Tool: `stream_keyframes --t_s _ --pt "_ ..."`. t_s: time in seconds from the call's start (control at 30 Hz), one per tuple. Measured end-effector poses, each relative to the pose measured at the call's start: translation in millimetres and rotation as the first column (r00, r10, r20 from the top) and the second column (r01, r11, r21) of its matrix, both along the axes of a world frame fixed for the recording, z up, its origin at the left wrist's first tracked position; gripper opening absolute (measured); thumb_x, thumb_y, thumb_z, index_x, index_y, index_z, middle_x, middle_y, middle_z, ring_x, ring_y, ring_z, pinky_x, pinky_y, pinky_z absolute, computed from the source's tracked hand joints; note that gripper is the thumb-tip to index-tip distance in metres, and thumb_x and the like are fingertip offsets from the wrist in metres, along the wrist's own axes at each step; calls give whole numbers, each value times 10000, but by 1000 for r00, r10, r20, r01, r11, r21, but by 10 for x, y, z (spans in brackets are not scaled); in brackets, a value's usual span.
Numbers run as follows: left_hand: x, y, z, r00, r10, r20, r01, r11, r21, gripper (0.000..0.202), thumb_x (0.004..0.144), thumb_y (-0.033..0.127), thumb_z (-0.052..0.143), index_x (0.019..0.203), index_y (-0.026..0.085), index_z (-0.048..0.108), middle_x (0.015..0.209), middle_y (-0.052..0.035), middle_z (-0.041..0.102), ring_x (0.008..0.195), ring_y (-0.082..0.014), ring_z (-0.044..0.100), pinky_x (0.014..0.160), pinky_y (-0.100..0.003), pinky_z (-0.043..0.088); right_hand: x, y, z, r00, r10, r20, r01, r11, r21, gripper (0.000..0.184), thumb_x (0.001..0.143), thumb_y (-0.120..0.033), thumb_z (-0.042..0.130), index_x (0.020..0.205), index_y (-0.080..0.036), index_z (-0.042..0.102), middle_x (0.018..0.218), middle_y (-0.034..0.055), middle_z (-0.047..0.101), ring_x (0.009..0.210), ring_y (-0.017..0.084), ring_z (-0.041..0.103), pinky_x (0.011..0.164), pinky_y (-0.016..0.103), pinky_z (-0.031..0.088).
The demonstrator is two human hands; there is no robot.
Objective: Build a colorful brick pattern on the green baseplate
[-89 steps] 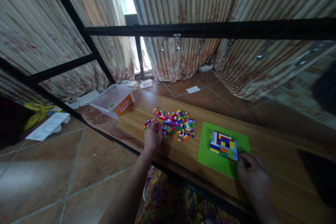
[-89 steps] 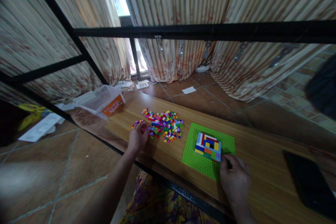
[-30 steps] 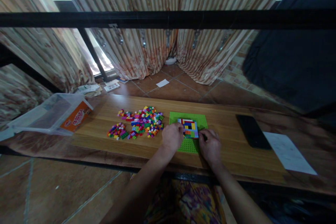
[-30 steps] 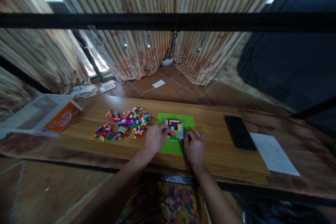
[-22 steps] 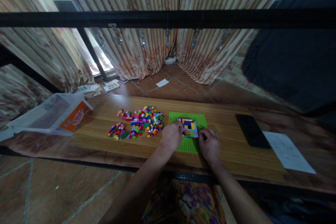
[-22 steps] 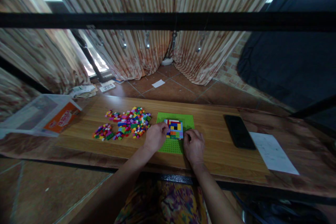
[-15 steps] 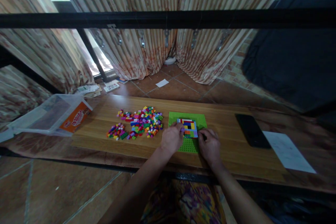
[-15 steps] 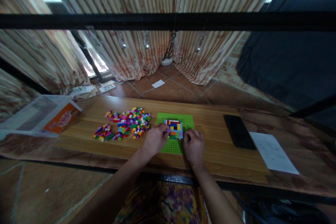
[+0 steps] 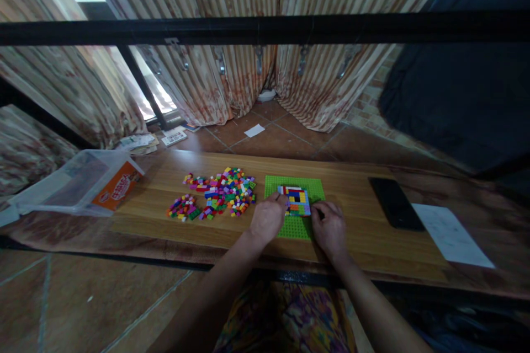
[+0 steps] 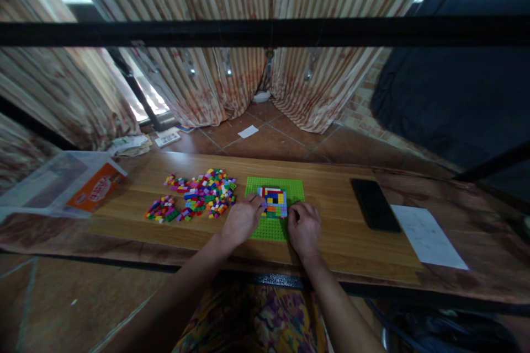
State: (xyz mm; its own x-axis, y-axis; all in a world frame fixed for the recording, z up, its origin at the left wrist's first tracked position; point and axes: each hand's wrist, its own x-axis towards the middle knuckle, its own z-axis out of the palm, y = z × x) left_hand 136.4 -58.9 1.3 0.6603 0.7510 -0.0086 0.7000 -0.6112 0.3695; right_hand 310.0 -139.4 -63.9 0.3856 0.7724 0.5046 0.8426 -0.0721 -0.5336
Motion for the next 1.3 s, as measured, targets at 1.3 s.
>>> stream_keyframes --t_s 1.3 --pt "-22 -270 -184 989 -33 -145 95 893 441 320 943 149 425 1209 122 600 1125 -121 622 970 -221 571 802 -353 481 -13 -6 1 1000 -22 -7 22 1000 7 209 891 -266 504 791 -189 670 867 89 675 846 229 569 817 368 441"
